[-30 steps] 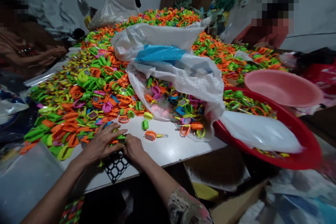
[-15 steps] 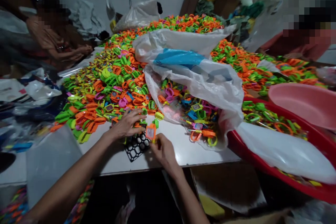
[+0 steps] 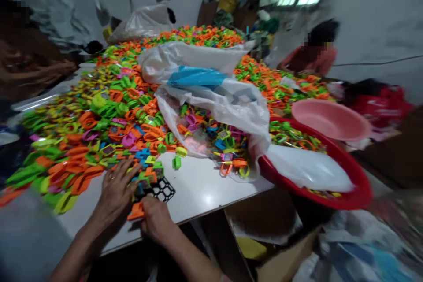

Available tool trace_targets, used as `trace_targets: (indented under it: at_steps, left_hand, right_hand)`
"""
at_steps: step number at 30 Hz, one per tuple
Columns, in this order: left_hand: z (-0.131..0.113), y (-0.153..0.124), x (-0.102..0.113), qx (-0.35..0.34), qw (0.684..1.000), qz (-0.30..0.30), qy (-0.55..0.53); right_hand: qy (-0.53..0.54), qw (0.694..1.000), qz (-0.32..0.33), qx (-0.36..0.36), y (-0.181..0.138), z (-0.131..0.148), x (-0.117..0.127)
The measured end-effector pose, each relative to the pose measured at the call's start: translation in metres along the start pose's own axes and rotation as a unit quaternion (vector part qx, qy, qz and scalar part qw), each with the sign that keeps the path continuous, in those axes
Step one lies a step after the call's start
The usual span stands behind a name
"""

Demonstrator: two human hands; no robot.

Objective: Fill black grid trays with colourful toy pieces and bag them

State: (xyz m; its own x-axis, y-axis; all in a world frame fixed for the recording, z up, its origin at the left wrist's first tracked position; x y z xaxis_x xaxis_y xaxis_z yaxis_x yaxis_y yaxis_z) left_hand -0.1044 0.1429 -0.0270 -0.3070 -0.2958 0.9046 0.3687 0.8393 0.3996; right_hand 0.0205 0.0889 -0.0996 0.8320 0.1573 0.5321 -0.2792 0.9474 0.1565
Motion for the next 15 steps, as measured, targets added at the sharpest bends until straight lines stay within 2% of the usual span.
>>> trace_targets:
  at_steps: [2,5,7,8,10,11,13,15]
  left_hand:
    - [0.001,-0.006,0.0,-0.04,0.998,-0.027,-0.031]
    - [-0.008,-0.015,-0.004,-0.115,0.99,-0.067,-0.035]
    - [-0.015,-0.018,-0.008,-0.135,0.986,-0.1,-0.015]
    - [-0.018,-0.018,-0.011,-0.136,0.984,-0.114,-0.006]
    - [-0.021,-0.017,-0.015,-0.141,0.982,-0.127,0.001]
    - [-0.022,-0.015,-0.016,-0.146,0.981,-0.13,0.001]
    - [-0.021,-0.013,-0.015,-0.151,0.978,-0.143,0.002]
    - [-0.017,-0.011,-0.014,-0.167,0.973,-0.16,0.01]
  right_hand:
    - [-0.076,0.997,0.022,-0.003,0.003,0.0,-0.008]
    - [-0.12,0.992,0.042,-0.004,0.013,-0.001,-0.021]
    - [-0.097,0.993,0.062,0.009,0.016,-0.003,-0.014]
    - [-0.065,0.995,0.073,0.024,0.016,-0.006,0.0]
    - [0.007,0.996,0.069,0.053,0.013,-0.015,0.053]
    - [0.022,0.999,0.025,0.042,0.013,-0.023,0.092]
    - [-0.05,0.99,-0.132,-0.028,0.016,-0.044,0.185]
    - [-0.153,0.947,-0.253,-0.123,0.023,-0.064,0.268]
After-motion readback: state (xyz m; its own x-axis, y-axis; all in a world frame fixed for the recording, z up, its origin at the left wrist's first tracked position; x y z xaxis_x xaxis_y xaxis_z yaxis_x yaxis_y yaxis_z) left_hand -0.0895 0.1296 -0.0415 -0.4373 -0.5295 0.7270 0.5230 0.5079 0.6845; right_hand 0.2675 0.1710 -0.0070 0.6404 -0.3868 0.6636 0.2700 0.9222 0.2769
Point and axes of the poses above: each hand's wrist, its own y-axis towards the middle knuckle, its own x-axis out of the back of the hand, z = x × y, the point moved 3 cm from there along y, towards the middle knuckle, and after that the axes turned 5 degrees about y, right-handed, at the moved point
